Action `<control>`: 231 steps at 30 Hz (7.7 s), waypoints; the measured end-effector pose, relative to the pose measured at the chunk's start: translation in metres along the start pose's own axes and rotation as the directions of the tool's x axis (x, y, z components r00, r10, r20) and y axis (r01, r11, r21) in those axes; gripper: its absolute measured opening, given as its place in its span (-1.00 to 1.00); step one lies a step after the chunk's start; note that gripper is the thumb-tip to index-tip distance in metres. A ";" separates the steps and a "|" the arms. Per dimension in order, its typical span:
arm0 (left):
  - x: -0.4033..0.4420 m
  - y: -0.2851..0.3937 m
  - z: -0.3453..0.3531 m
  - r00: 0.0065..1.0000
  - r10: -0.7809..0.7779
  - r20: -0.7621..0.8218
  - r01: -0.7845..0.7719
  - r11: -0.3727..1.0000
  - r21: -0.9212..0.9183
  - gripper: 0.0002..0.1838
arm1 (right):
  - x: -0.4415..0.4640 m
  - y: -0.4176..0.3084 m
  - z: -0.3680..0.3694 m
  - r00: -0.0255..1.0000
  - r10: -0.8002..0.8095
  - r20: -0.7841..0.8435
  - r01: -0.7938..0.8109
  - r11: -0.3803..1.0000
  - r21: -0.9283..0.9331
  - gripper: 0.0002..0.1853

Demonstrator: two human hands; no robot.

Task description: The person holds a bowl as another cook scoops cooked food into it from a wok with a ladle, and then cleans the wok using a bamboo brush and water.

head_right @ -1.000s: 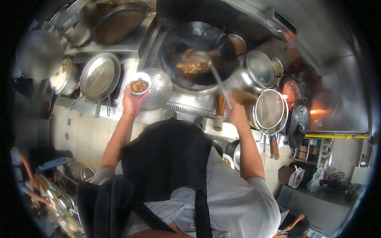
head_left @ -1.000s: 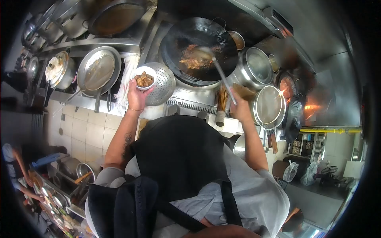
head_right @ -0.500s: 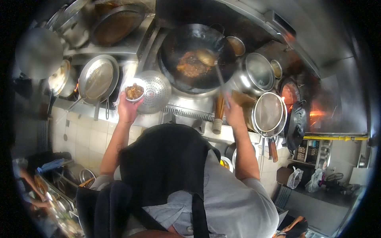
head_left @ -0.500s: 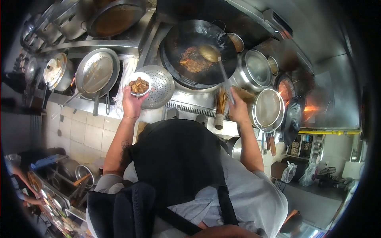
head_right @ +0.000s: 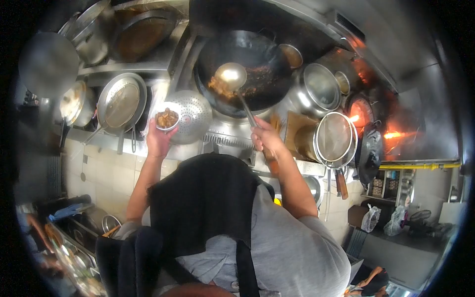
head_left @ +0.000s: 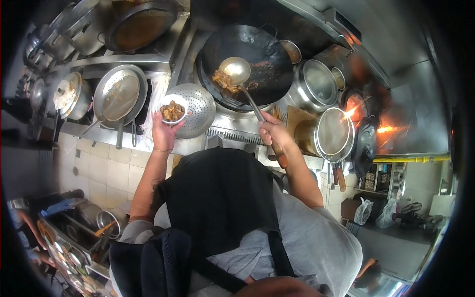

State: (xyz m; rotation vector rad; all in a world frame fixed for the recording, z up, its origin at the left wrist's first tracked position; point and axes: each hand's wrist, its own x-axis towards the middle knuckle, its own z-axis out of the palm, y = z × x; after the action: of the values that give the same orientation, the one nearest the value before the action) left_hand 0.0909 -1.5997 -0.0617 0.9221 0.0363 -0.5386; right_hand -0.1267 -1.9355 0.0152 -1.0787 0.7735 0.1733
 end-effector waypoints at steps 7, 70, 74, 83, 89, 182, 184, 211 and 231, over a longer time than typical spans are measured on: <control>-0.003 0.007 0.002 0.999 -0.022 -0.037 0.023 0.999 0.027 -0.39 | -0.029 -0.010 0.003 0.996 -0.069 0.048 0.057 0.976 0.211 -0.33; 0.064 -0.031 0.132 0.985 0.032 0.168 -0.022 0.998 -0.061 -0.43 | -0.119 0.011 0.042 0.926 -0.376 0.030 0.377 0.916 -0.138 -0.26; 0.054 -0.032 0.112 0.989 0.022 0.144 -0.014 0.998 -0.055 -0.43 | -0.071 0.011 -0.018 0.873 -0.445 -0.201 0.244 0.754 -0.610 -0.29; 0.033 -0.030 0.055 0.994 -0.016 0.107 0.024 0.997 -0.073 -0.41 | 0.056 0.015 -0.043 0.762 -0.638 -0.116 0.093 0.285 -0.954 -0.28; 0.022 -0.015 0.036 0.997 0.021 0.075 -0.016 0.997 -0.070 -0.43 | -0.049 0.024 -0.048 0.821 -0.569 0.043 0.162 0.159 -0.974 -0.24; 0.061 -0.019 0.093 0.965 0.150 0.213 -0.103 0.971 -0.216 -0.47 | -0.112 -0.006 0.048 0.944 -0.286 0.167 0.324 0.898 -0.298 -0.23; 0.061 -0.025 0.093 0.968 0.142 0.208 -0.100 0.975 -0.199 -0.47 | -0.103 -0.004 0.033 0.957 -0.268 0.113 0.269 0.963 0.010 -0.24; 0.062 -0.109 0.042 0.967 -0.235 0.096 0.233 0.972 0.030 -0.38 | -0.075 0.010 0.021 0.998 -0.041 -0.049 0.034 0.990 -0.139 -0.27; 0.073 -0.053 0.042 0.985 0.064 0.158 -0.033 0.980 -0.195 -0.40 | -0.088 0.022 0.059 0.813 -0.547 0.197 0.359 0.206 -0.910 -0.29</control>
State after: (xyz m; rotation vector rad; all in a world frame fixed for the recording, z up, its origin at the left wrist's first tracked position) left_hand 0.1217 -1.6884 -0.0936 0.6871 -0.0817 -0.5535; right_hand -0.1733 -1.8550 0.0706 -2.4585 0.3983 -0.0279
